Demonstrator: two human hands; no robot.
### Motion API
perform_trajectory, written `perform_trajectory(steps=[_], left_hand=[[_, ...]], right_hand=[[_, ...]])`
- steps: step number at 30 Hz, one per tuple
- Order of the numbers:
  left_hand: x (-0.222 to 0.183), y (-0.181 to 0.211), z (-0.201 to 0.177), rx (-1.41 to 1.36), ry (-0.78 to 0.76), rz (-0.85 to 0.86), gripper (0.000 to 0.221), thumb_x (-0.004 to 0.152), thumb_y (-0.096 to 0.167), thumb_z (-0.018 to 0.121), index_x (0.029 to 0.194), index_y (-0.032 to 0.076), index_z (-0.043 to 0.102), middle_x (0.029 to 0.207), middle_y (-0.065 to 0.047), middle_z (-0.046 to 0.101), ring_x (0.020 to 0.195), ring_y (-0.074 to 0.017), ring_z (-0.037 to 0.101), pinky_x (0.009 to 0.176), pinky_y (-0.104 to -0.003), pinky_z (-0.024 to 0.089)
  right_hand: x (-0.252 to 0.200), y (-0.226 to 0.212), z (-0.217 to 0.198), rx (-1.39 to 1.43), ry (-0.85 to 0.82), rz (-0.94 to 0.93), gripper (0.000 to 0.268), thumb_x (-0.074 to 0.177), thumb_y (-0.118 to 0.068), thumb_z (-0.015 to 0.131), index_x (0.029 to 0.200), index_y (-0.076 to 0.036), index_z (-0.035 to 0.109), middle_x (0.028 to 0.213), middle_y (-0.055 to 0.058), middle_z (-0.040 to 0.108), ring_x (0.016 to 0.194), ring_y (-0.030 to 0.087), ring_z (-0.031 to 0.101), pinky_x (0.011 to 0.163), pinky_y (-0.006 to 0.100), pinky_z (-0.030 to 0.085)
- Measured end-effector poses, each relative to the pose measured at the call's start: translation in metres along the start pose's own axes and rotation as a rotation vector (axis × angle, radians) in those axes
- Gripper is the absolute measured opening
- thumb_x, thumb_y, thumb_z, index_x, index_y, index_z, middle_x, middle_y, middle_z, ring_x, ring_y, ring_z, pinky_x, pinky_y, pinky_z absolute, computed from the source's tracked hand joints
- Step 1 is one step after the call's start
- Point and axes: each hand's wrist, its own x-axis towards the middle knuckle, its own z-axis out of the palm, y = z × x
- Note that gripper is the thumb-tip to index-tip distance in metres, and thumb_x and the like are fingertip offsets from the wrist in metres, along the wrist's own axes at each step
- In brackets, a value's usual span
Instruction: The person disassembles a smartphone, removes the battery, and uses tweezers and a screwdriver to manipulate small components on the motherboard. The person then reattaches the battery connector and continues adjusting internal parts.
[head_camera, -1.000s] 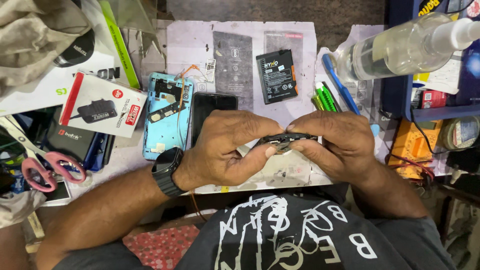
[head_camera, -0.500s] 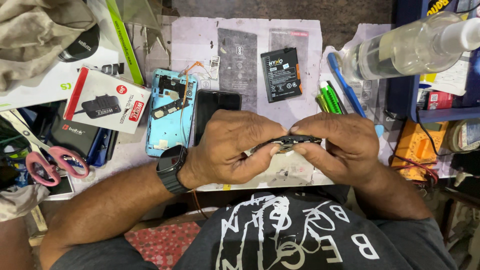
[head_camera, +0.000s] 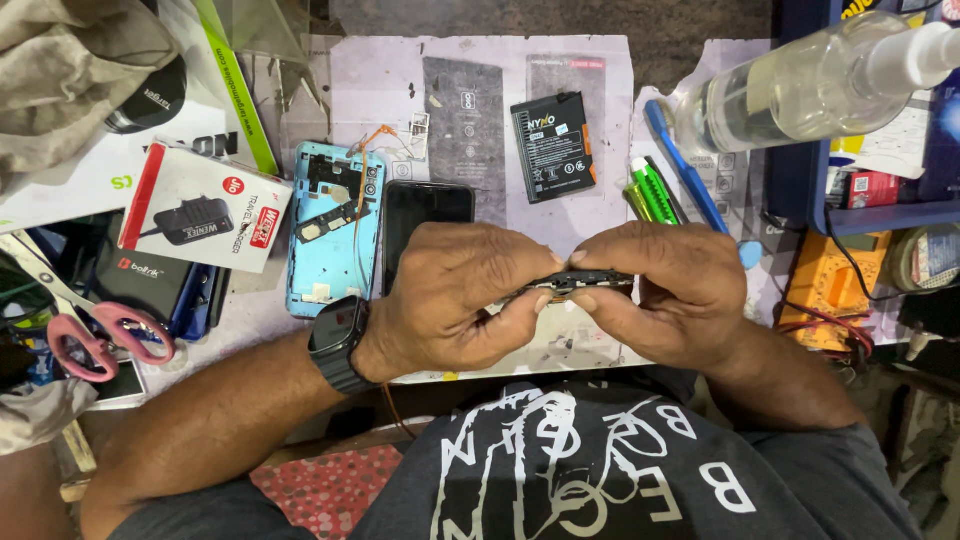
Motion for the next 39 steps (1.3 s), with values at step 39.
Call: perform_trajectory(steps=[39], left_hand=[[-0.003,-0.021,0.012,-0.582,-0.008,-0.778,0.033,0.097,0.006,0.071,0.128,0.002,0.059,0.094,0.008,0.062,0.077,0.0038,0.050,0.065,-0.016,0.044]], right_hand=[[-0.006,0.034,0.001,0.794,0.068,0.530,0.030,0.101,0.005,0.064,0.129,0.011,0.060,0.104,0.019,0.073,0.066,0.013,0.067,0.058,0.025,0.058]])
